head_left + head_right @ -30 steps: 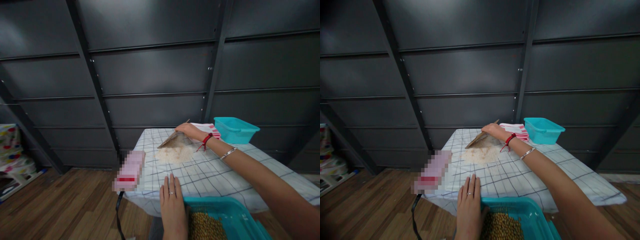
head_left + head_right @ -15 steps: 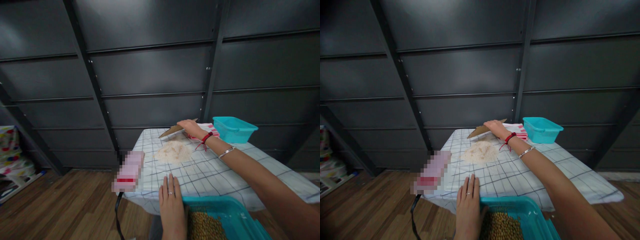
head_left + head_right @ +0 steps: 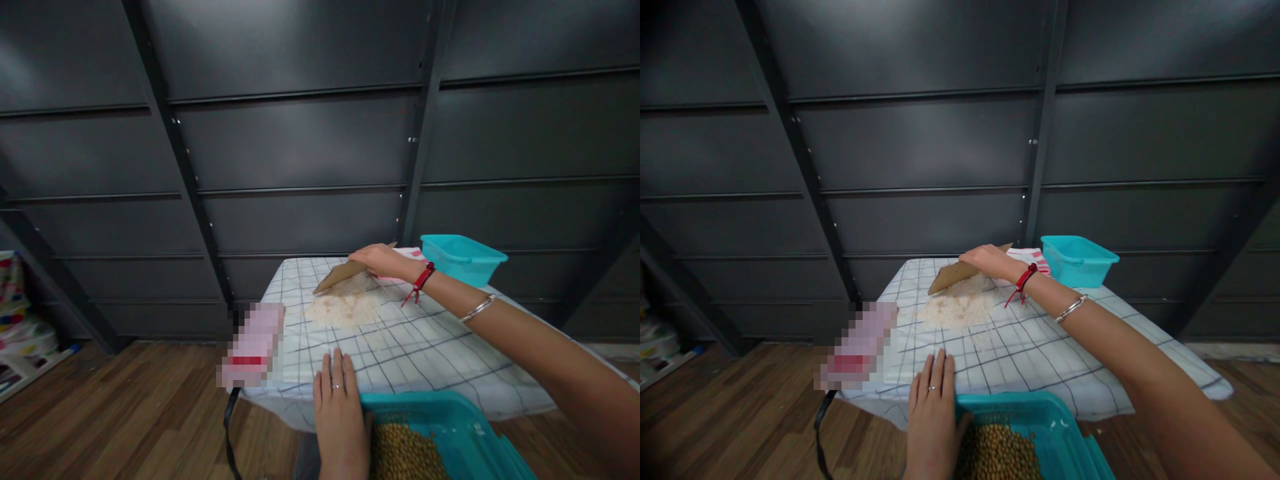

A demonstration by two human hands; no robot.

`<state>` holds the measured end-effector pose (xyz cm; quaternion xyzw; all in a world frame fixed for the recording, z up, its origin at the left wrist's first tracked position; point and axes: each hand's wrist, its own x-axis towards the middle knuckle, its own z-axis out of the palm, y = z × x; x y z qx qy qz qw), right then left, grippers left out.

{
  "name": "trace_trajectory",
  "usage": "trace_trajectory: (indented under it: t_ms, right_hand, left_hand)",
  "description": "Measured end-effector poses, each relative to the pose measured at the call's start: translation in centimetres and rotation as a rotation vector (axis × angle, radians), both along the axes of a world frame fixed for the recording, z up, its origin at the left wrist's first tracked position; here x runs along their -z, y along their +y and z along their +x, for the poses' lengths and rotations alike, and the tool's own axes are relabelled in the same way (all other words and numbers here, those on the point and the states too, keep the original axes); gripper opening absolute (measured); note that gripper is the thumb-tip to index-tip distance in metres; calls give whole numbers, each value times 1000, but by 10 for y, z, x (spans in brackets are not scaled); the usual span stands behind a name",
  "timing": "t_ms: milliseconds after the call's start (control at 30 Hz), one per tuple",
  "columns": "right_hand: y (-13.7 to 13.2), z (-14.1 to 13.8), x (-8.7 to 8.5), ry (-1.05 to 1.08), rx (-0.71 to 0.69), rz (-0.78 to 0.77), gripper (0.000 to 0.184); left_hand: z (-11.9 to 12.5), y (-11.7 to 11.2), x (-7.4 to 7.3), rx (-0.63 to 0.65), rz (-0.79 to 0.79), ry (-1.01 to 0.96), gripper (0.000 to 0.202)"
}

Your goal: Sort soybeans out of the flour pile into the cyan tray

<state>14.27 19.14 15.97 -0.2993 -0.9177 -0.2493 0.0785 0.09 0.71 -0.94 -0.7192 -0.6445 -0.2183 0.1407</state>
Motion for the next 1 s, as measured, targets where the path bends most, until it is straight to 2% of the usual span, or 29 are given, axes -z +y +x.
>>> trace_trajectory:
  t_ms: [167, 433, 767, 1000]
  right_hand:
    - [-8, -4, -5, 4, 7, 73, 28]
    - [-24, -12, 7, -79, -8, 71, 16]
    - [-52, 5, 2, -54, 14, 119, 25]
    - [-64, 10, 13, -52, 45, 125, 23]
  left_hand:
    - [0, 0, 1, 1, 13, 7, 66]
    - [1, 1, 3, -10, 25, 1, 65]
    - [1, -2, 0, 3, 3, -14, 65]
    - [1, -1, -1, 8, -18, -15, 64]
